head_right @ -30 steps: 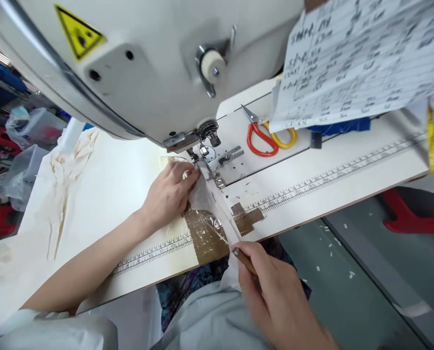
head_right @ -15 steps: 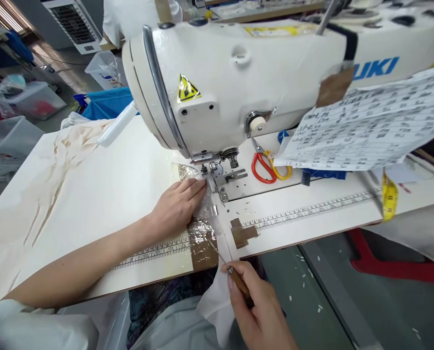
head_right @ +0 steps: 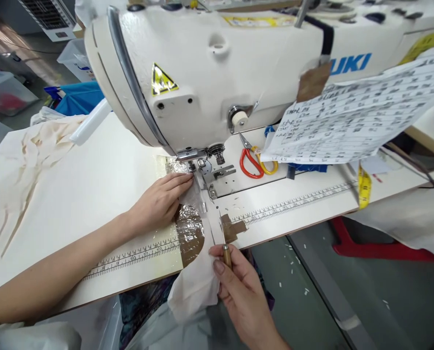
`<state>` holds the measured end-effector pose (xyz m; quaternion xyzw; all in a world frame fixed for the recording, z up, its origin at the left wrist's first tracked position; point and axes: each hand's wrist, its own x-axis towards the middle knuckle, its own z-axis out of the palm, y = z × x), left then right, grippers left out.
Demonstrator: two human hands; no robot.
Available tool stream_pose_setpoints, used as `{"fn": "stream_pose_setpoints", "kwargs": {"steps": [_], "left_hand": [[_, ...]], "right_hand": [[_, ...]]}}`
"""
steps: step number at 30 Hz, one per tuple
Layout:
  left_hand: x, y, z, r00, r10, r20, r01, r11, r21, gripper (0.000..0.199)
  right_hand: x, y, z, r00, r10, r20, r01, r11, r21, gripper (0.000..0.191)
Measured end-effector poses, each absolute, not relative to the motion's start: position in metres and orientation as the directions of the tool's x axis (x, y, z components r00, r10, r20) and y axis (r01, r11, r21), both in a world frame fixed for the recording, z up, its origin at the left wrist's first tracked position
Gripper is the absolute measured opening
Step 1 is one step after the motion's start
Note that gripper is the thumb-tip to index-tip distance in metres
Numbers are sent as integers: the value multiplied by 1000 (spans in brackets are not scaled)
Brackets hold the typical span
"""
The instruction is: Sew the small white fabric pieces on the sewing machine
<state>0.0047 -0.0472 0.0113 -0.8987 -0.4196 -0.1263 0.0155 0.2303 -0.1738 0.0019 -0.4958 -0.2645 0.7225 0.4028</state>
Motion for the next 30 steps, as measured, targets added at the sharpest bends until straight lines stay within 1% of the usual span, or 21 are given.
{"fn": "stream_pose_setpoints", "kwargs": {"steps": [1, 2, 3, 5, 7, 10, 13, 15, 17, 19, 22, 26, 28, 30], "left_hand": [[5, -48, 11, 617, 748, 244, 761, -646, 57, 42], [7, -49, 11, 615, 748, 250, 767, -640, 30, 41], [8, -49, 12, 611, 748, 259, 774, -633, 2, 41], [13, -50, 13, 605, 746, 279, 783, -620, -40, 39], [16, -50, 14, 600, 743, 295, 788, -613, -58, 38], [17, -46, 14, 590, 751, 297, 795, -605, -48, 36], [13, -41, 12, 587, 744, 320, 783, -622, 11, 34], [9, -39, 12, 596, 724, 348, 752, -655, 75, 34], [5, -39, 11, 616, 695, 370, 705, -696, 133, 34], [3, -39, 10, 637, 671, 380, 674, -724, 149, 34], [4, -39, 9, 643, 673, 365, 691, -716, 103, 33], [6, -38, 8, 595, 736, 323, 767, -640, 44, 35], [6, -37, 9, 569, 757, 320, 788, -613, 49, 36], [5, -37, 9, 563, 754, 338, 778, -622, 92, 35]], "right_hand": [[228, -177, 2, -213, 817, -536, -373, -575, -728, 41], [227, -180, 3, -234, 800, -552, -392, -597, -700, 41], [227, -182, 3, -236, 800, -551, -382, -598, -705, 40], [230, -186, 3, -197, 835, -513, -279, -550, -787, 36], [235, -186, 2, -108, 884, -455, -103, -466, -879, 33], [242, -180, 2, -18, 956, -294, 170, -287, -943, 27], [243, -170, 5, -69, 994, -82, 338, -54, -940, 22], [241, -164, 8, -109, 994, -10, 398, 35, -917, 21], [240, -159, 10, -126, 992, 22, 433, 75, -898, 21], [238, -157, 13, -129, 991, 36, 455, 92, -886, 20], [235, -153, 15, -135, 990, 40, 464, 99, -880, 21], [230, -143, 18, -162, 987, 12, 462, 87, -883, 21], [228, -138, 20, -174, 984, 21, 454, 99, -885, 20], [227, -133, 21, -177, 984, 31, 454, 110, -884, 19]]}}
